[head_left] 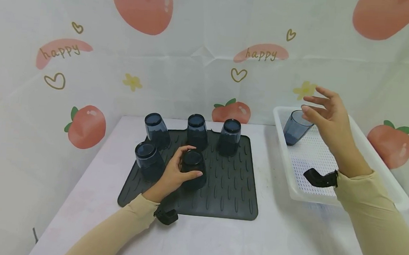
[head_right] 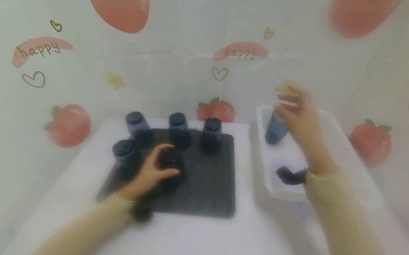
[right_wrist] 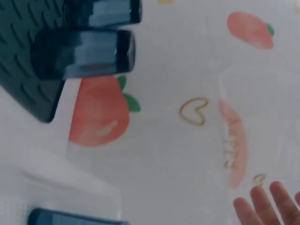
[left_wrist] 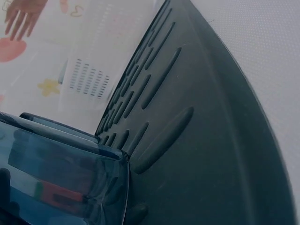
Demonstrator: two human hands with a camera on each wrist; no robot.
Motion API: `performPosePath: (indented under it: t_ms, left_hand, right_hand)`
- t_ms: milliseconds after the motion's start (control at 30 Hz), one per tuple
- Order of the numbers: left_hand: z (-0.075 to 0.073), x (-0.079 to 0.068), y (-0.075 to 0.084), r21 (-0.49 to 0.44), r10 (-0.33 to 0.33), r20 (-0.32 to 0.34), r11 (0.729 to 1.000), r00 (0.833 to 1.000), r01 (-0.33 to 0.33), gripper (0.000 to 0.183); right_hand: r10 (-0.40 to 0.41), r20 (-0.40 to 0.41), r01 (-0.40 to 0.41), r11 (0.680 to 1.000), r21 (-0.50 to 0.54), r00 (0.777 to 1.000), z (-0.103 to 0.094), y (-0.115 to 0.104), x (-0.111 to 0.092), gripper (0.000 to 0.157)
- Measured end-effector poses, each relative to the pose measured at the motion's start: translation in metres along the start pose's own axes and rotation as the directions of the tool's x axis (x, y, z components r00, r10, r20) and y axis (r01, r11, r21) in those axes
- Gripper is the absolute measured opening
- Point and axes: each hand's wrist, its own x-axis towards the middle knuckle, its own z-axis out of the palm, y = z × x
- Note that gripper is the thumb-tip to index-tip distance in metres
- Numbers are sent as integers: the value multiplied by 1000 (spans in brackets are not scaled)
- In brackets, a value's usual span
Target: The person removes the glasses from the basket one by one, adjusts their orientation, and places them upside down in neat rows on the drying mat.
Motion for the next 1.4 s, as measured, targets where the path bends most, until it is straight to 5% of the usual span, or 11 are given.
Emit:
performPosePath:
  t_ms: [133,300,533,700,933,1400]
  left_hand:
    - [0,0,-2,-21,10,7,1000,1000,-10,74]
    - [-1,1,-6,-16,10,10,1000,1000,-10,74]
    - [-2,0,-5,4,5,8,1000,1000,-5,73]
    - [0,1,-3,1,4,14,1000,1000,-4,72]
    - [0,1,-1,-7,10,18,1000,1000,-10,72]
    - [-1,0,-1,1,15,15,1000,1000,-15,73]
  right_hand:
    - [42,-62,-54,980,-190,997,-9,14,11,65]
    - [113,-112,-147,916,-374,987,-18,32,28,73]
    - [188,-144,-230,892,-390,972,-34,66,47,90]
    - [261,-108,-280,842,-462,959,-43,87,55,104]
    - [303,-109,-314,793,-522,947,-47,101,56,105]
    - [408,-121,-408,749,-522,905,-44,116,50,103]
